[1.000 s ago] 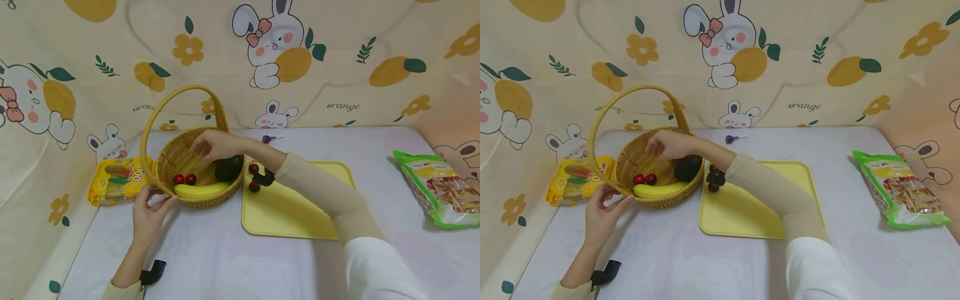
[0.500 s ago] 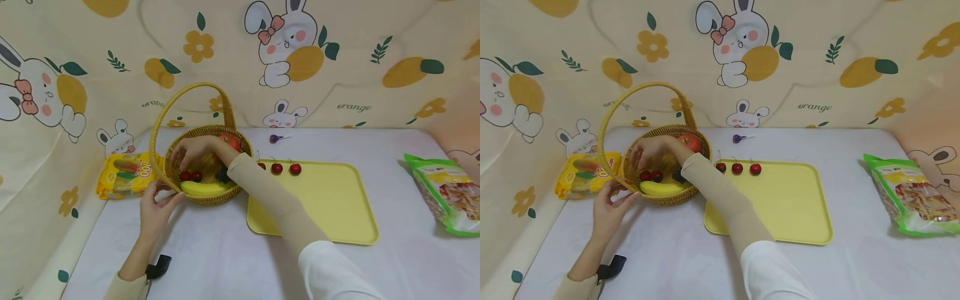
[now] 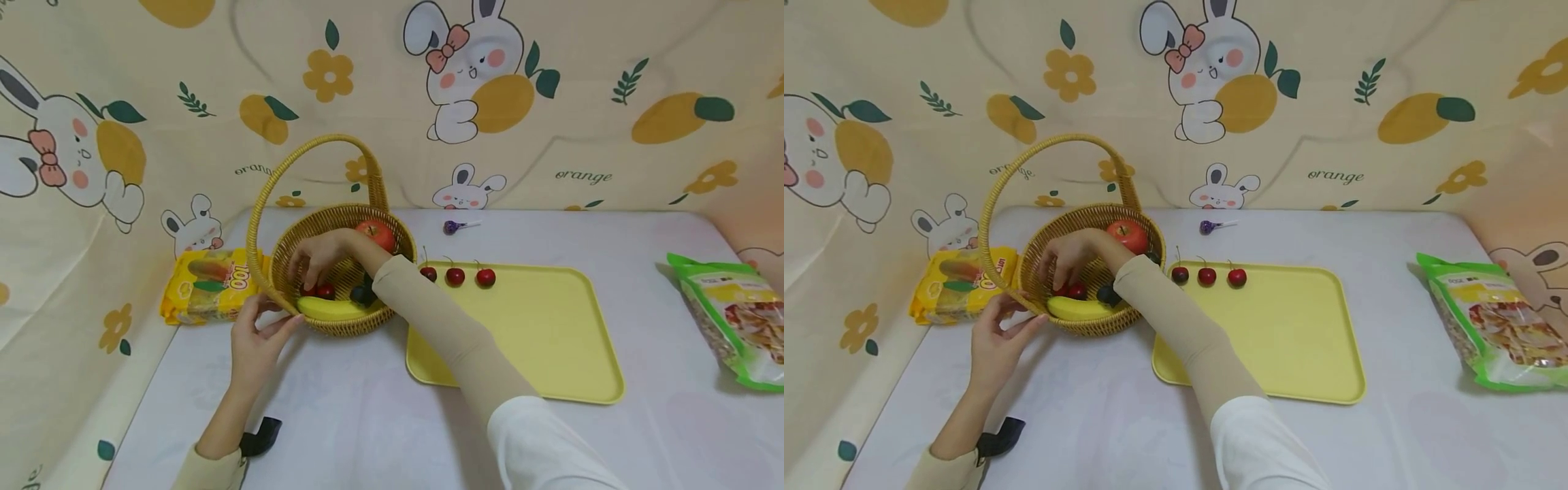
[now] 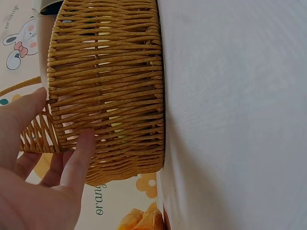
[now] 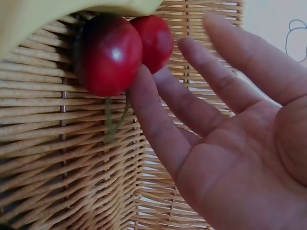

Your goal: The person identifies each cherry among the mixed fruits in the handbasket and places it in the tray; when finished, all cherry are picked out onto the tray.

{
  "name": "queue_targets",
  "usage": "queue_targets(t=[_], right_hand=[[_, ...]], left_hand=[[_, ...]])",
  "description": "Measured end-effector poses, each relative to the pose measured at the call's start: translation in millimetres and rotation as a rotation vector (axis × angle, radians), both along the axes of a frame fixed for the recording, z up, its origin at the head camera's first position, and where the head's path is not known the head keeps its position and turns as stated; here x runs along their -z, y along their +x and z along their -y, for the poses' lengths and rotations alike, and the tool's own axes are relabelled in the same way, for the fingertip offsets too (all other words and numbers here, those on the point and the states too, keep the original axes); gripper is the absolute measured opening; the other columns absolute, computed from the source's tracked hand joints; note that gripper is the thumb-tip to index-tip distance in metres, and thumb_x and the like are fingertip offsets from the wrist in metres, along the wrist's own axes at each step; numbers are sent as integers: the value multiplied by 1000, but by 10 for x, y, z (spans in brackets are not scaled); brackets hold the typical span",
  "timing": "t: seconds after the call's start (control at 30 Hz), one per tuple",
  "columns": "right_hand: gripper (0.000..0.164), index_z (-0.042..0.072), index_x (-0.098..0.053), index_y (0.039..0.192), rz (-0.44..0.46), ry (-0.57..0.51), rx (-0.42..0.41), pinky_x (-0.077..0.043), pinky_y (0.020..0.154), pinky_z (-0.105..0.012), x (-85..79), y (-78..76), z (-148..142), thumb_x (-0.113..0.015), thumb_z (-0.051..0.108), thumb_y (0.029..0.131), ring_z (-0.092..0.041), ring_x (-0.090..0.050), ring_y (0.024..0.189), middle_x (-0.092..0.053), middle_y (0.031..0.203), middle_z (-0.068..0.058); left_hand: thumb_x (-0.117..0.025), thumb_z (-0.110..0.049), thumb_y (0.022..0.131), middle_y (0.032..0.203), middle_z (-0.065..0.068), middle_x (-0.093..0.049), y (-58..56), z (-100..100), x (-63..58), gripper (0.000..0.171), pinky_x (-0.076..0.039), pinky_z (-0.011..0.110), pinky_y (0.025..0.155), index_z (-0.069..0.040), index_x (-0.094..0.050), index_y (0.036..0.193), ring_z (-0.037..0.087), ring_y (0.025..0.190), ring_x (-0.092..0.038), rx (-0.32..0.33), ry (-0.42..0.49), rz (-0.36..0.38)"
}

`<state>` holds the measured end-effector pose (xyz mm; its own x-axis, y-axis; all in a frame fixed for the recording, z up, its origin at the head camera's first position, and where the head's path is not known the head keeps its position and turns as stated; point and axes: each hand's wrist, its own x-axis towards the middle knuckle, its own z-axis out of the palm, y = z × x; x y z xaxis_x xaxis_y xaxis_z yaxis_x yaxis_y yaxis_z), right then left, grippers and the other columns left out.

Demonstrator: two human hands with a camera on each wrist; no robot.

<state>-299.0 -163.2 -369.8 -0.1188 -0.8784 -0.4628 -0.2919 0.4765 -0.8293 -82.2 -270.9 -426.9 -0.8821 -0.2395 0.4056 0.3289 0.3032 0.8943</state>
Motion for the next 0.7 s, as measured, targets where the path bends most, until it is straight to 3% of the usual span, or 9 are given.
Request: queue_targets(t=[0.17,0.27,0.4,0.57,0.7], right_hand=[[37,-3,-65,123,-32,6,-22,-58,91,-43,14,-15,-64,-69,-10,87,-15,-53,88,-57,103,-11],[32,-4,-68,116,-62,-42,-19,-59,86,-37,9,-18,-88,-67,-13,85,-15,-54,87,-61,100,-10],[29,-5,-69,114,-122,-171,38,-58,77,-27,-52,-23,-122,-67,-11,86,-16,-59,92,-67,105,-11],[36,-2,-65,126,-164,-362,136,-58,80,-28,-276,-94,-303,-66,-6,90,-20,-61,101,-64,120,-17],[30,-2,-66,120,-219,-519,230,-57,86,-28,-498,-148,-630,-68,-2,90,-21,-61,102,-64,117,-19]], left_hand=[[-74,14,81,115,25,-52,-24,-40,8,52,-60,24,80,14,-50,127,18,104,-58,10,-4,6],[-74,14,81,115,23,-53,-23,-56,-3,52,-60,24,81,13,-50,127,18,104,-58,5,0,22],[-75,14,81,113,17,-56,-1,-54,-25,52,-60,23,80,11,-52,127,19,103,-59,-23,11,51],[-74,15,80,113,19,-55,18,-51,-37,51,-60,22,80,10,-53,127,19,104,-57,-32,12,36],[-73,19,78,113,25,-53,9,-58,-11,52,-60,21,79,13,-53,126,19,104,-56,-28,10,-5]])
